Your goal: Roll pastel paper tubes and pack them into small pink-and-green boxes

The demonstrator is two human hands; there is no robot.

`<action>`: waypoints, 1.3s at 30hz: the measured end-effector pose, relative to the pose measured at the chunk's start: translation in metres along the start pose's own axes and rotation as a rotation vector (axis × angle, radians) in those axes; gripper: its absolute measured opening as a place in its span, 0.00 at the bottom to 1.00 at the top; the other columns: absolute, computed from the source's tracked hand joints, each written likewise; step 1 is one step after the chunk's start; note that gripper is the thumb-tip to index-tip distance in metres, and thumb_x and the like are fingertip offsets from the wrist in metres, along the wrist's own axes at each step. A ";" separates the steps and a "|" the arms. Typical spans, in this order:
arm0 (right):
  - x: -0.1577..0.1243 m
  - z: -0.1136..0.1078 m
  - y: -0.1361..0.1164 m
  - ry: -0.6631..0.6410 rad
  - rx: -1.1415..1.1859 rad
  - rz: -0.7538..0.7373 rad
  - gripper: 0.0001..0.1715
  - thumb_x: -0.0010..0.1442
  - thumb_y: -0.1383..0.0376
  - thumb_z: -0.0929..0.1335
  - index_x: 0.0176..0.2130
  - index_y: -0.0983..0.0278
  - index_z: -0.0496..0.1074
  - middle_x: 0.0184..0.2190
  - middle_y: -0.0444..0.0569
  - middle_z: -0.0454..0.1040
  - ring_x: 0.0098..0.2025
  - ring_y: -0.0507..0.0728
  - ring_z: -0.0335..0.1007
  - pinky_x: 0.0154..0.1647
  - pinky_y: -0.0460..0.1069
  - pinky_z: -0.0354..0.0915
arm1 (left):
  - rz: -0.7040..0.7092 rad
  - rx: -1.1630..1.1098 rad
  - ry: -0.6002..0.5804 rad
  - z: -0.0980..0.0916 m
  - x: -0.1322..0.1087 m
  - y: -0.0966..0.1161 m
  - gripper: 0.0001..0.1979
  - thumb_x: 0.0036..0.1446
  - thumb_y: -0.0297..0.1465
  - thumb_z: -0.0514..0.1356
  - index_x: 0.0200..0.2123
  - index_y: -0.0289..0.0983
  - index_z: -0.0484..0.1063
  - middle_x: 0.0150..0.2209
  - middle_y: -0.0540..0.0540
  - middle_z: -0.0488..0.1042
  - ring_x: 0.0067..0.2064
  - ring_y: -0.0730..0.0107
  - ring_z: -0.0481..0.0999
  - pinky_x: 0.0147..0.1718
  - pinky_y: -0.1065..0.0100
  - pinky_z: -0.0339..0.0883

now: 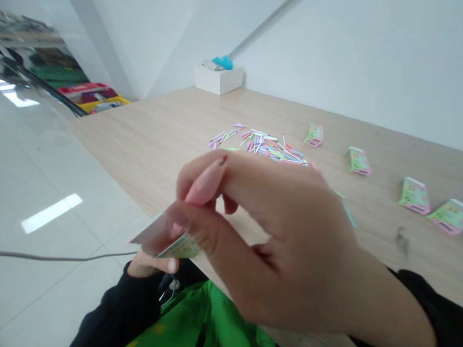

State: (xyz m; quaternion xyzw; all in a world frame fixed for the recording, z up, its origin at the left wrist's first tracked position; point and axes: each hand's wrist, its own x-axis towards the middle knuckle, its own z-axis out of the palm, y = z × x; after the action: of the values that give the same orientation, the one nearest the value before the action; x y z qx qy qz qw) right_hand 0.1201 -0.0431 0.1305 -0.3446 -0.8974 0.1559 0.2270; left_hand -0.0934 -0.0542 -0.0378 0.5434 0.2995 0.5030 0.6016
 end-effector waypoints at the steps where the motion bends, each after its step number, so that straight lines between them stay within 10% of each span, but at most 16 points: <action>1: 0.002 0.005 0.003 -0.027 0.044 -0.063 0.18 0.72 0.53 0.60 0.37 0.56 0.74 0.37 0.46 0.81 0.39 0.56 0.79 0.41 0.51 0.72 | -0.007 -0.011 -0.012 0.002 0.000 0.000 0.40 0.34 0.41 0.78 0.54 0.40 0.79 0.47 0.39 0.79 0.51 0.39 0.78 0.54 0.43 0.72; 7: 0.007 0.020 0.015 -0.254 0.140 -0.212 0.11 0.69 0.69 0.66 0.40 0.60 0.79 0.44 0.47 0.80 0.47 0.54 0.76 0.50 0.49 0.68 | 0.015 -0.056 -0.012 0.010 0.003 0.000 0.35 0.39 0.35 0.77 0.54 0.40 0.79 0.47 0.42 0.80 0.48 0.46 0.79 0.50 0.51 0.74; 14: 0.005 0.018 0.017 -0.148 0.191 -0.093 0.08 0.67 0.64 0.69 0.37 0.59 0.78 0.34 0.42 0.80 0.37 0.53 0.75 0.41 0.48 0.68 | 0.011 0.043 -0.135 0.009 0.013 0.001 0.35 0.41 0.40 0.76 0.55 0.38 0.78 0.51 0.38 0.79 0.53 0.40 0.77 0.55 0.46 0.70; 19: -0.002 0.013 0.021 -0.010 0.057 -0.100 0.07 0.66 0.65 0.68 0.39 0.57 0.78 0.31 0.42 0.78 0.34 0.52 0.74 0.39 0.48 0.68 | 0.056 0.101 0.057 0.001 0.008 0.005 0.35 0.43 0.47 0.75 0.54 0.41 0.79 0.47 0.39 0.81 0.51 0.40 0.79 0.53 0.44 0.73; 25: -0.050 0.014 0.067 0.011 0.019 0.223 0.10 0.66 0.61 0.66 0.39 0.56 0.79 0.33 0.46 0.81 0.34 0.57 0.78 0.31 0.49 0.71 | 0.167 0.538 0.566 -0.056 0.022 0.026 0.31 0.47 0.44 0.73 0.54 0.38 0.76 0.50 0.38 0.79 0.52 0.45 0.78 0.56 0.47 0.71; 33: -0.128 0.054 0.122 -0.006 0.028 0.513 0.12 0.64 0.61 0.65 0.38 0.56 0.79 0.33 0.47 0.83 0.34 0.60 0.81 0.27 0.50 0.74 | 0.047 1.149 0.902 -0.169 0.084 0.022 0.32 0.48 0.40 0.70 0.57 0.39 0.75 0.44 0.37 0.78 0.56 0.35 0.75 0.54 0.41 0.61; 39: -0.149 0.059 0.136 0.033 0.062 0.598 0.12 0.65 0.59 0.66 0.36 0.54 0.80 0.32 0.46 0.83 0.34 0.60 0.82 0.28 0.50 0.76 | 0.167 1.122 0.961 -0.221 0.112 -0.007 0.10 0.50 0.38 0.65 0.29 0.35 0.75 0.45 0.37 0.78 0.71 0.40 0.57 0.52 0.42 0.52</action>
State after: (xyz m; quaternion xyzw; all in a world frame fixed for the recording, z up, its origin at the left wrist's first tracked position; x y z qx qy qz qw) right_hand 0.2623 -0.0565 -0.0236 -0.5890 -0.7471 0.2376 0.1960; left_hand -0.2563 0.1282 -0.0745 0.5100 0.6993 0.5008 -0.0036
